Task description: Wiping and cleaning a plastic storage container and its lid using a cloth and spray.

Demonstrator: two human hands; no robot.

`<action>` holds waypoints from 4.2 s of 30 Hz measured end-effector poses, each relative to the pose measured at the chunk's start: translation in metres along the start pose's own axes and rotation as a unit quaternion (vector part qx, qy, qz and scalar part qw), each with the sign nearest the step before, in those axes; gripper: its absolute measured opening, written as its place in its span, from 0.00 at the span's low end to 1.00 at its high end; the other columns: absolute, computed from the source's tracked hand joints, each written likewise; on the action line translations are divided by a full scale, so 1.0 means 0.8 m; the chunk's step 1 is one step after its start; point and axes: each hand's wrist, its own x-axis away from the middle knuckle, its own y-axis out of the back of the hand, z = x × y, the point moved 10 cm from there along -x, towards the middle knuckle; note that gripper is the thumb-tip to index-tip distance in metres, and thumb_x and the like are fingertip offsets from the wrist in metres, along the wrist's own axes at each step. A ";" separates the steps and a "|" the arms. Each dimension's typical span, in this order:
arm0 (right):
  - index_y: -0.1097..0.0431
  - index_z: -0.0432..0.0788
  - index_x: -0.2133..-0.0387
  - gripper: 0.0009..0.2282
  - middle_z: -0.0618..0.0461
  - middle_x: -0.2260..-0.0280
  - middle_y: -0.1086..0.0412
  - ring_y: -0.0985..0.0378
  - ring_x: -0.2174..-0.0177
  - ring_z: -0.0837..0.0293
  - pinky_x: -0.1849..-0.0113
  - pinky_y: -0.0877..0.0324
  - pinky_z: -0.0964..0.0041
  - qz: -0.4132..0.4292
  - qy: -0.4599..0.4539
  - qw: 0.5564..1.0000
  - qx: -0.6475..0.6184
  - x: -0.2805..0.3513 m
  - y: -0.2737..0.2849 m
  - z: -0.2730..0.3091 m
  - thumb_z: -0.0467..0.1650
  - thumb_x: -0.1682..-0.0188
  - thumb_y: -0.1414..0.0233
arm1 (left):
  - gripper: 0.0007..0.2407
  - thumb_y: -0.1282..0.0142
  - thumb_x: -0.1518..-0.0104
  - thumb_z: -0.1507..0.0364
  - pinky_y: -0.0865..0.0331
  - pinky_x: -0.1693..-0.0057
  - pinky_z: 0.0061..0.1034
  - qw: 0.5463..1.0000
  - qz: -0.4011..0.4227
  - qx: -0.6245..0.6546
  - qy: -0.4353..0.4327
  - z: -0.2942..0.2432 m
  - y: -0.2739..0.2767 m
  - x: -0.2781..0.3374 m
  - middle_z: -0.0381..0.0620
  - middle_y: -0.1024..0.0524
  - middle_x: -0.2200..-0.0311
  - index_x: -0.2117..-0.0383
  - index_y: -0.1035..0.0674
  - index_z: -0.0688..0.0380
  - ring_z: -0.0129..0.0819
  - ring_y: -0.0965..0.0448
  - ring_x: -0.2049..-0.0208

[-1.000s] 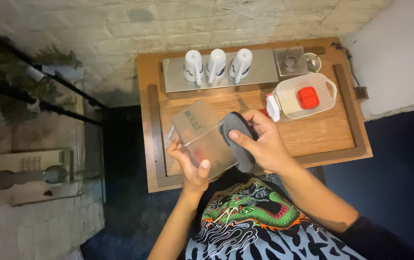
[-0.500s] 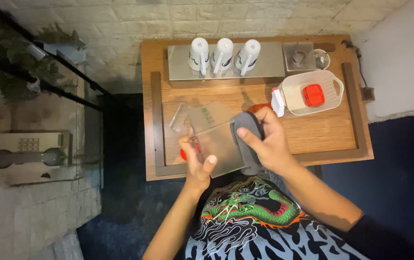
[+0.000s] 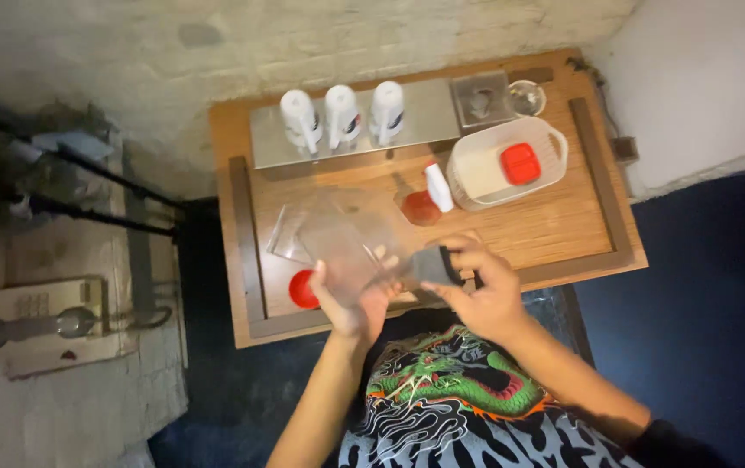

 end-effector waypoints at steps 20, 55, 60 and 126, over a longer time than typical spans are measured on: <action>0.34 0.36 0.61 0.16 0.40 0.56 0.27 0.24 0.56 0.46 0.51 0.29 0.55 0.085 0.026 0.996 0.000 0.053 0.175 -0.028 0.22 0.59 0.36 | 0.44 0.75 0.50 0.35 0.35 0.52 0.34 0.985 0.040 -0.093 0.140 0.205 -0.117 0.028 0.57 0.25 0.49 0.39 0.31 0.59 0.44 0.26 0.56; 0.39 0.40 0.59 0.11 0.47 0.64 0.26 0.22 0.67 0.59 0.64 0.25 0.61 -0.027 -0.322 0.915 -0.242 0.118 0.238 -0.192 0.26 0.49 0.44 | 0.38 0.48 0.58 0.39 0.31 0.47 0.52 0.996 0.024 0.007 -0.089 0.181 -0.094 0.100 0.58 0.31 0.44 0.39 0.36 0.39 0.53 0.28 0.46; 0.35 0.41 0.59 0.11 0.53 0.64 0.28 0.26 0.66 0.67 0.62 0.28 0.70 0.072 -0.341 0.912 -0.217 0.134 0.189 -0.188 0.29 0.52 0.41 | 0.43 0.40 0.58 0.44 0.35 0.42 0.43 0.983 0.074 -0.067 -0.155 0.185 -0.095 0.093 0.55 0.36 0.39 0.34 0.39 0.50 0.50 0.32 0.41; 0.31 0.38 0.47 0.20 0.44 0.49 0.42 0.33 0.48 0.50 0.44 0.36 0.60 0.253 -0.008 0.967 -0.002 -0.019 -0.015 -0.068 0.21 0.55 0.44 | 0.42 0.37 0.54 0.50 0.33 0.41 0.42 0.984 0.107 -0.042 -0.135 0.002 -0.025 0.062 0.59 0.34 0.41 0.33 0.39 0.58 0.51 0.32 0.43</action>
